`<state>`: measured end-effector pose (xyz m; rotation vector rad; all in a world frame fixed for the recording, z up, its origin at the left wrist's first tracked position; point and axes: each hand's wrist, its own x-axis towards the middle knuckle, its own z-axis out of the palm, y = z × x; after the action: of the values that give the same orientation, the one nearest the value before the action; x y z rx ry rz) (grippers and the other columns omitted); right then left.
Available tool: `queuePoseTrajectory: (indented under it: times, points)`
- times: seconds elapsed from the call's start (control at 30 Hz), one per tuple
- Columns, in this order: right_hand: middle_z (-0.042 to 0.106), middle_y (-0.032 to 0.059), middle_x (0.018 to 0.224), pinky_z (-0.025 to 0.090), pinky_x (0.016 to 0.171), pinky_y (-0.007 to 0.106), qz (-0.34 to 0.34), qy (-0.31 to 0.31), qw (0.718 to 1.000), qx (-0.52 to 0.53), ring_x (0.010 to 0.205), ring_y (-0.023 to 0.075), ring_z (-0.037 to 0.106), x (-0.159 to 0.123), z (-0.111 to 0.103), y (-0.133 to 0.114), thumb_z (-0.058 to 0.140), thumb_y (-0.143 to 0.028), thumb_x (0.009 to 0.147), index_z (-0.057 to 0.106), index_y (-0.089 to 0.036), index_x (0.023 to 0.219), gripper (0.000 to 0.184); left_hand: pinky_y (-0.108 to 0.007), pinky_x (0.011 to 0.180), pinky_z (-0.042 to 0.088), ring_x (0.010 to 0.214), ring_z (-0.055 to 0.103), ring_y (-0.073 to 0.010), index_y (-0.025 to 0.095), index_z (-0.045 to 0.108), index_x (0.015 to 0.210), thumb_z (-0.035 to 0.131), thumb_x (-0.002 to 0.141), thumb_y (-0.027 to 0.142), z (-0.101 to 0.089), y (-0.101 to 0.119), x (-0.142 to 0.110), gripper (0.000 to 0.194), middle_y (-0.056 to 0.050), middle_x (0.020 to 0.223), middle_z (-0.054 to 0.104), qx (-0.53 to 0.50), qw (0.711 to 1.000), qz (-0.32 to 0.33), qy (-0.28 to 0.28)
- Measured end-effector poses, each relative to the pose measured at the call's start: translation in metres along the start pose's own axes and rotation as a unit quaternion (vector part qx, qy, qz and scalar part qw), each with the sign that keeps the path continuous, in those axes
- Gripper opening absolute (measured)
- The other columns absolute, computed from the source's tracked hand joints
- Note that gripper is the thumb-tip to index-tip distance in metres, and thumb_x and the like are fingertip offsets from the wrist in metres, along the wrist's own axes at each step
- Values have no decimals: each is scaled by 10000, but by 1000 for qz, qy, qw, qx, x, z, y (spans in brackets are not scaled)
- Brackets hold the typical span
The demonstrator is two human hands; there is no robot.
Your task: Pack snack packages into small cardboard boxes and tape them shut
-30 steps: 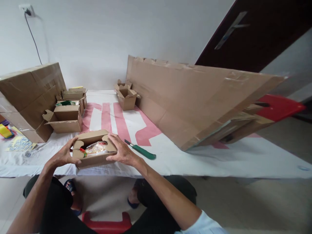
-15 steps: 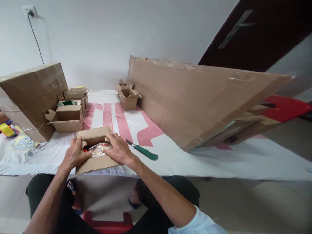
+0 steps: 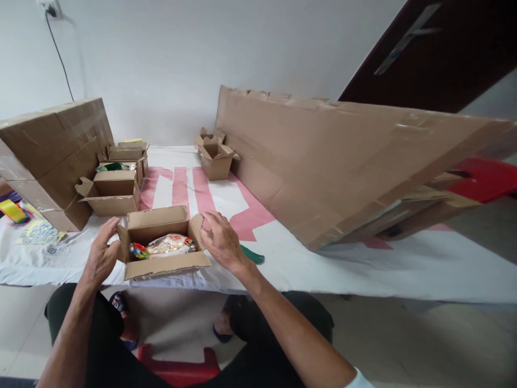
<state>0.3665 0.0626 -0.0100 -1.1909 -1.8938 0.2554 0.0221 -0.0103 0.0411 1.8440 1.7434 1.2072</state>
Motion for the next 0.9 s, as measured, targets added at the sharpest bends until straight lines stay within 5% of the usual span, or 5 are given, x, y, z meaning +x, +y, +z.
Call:
queuePoseTrajectory:
  times: [0.2,0.37,0.57,0.7,0.9]
  points:
    - [728,166,1423,461,1257,603,-31,-25,999,2,1422,352,604,-16,11,8,522,-180,987,752,-203,1333,416,-604,1362,252,1546,497,-381,272,759,1322,588,1003,464,3,-2,-17,410,-87,1467,726,128,989,70,-30]
    - [806,130,1243,608,1058,460,2,-63,994,93,1165,282,750,-27,14,6,483,-226,1037,785,-227,1258,374,-750,1292,245,1667,238,-516,266,618,1542,839,797,669,4,-16,-33,875,-160,1649,586,135,989,-11,-65]
    - [807,115,1110,605,981,439,0,-98,995,29,1058,284,743,-21,1,-3,534,-189,997,783,-230,1131,285,-633,1330,317,1632,362,-463,300,410,1716,879,775,647,6,-23,-34,1107,-134,1754,449,14,990,4,-142]
    - [779,129,1180,552,1071,512,-88,-96,990,-61,1172,331,672,-2,-12,-25,620,-155,968,778,-243,1066,206,-610,1336,328,1620,378,-464,268,400,1721,943,677,663,13,-24,-25,1242,-158,1767,405,-41,987,26,-153]
    - [774,122,1030,502,1092,518,-185,-209,953,-115,1090,323,671,28,-5,-75,733,-220,972,785,-211,927,70,-619,1357,259,1645,323,-457,214,378,1715,951,669,688,30,-31,-36,1284,-221,1748,362,-40,992,36,-116]
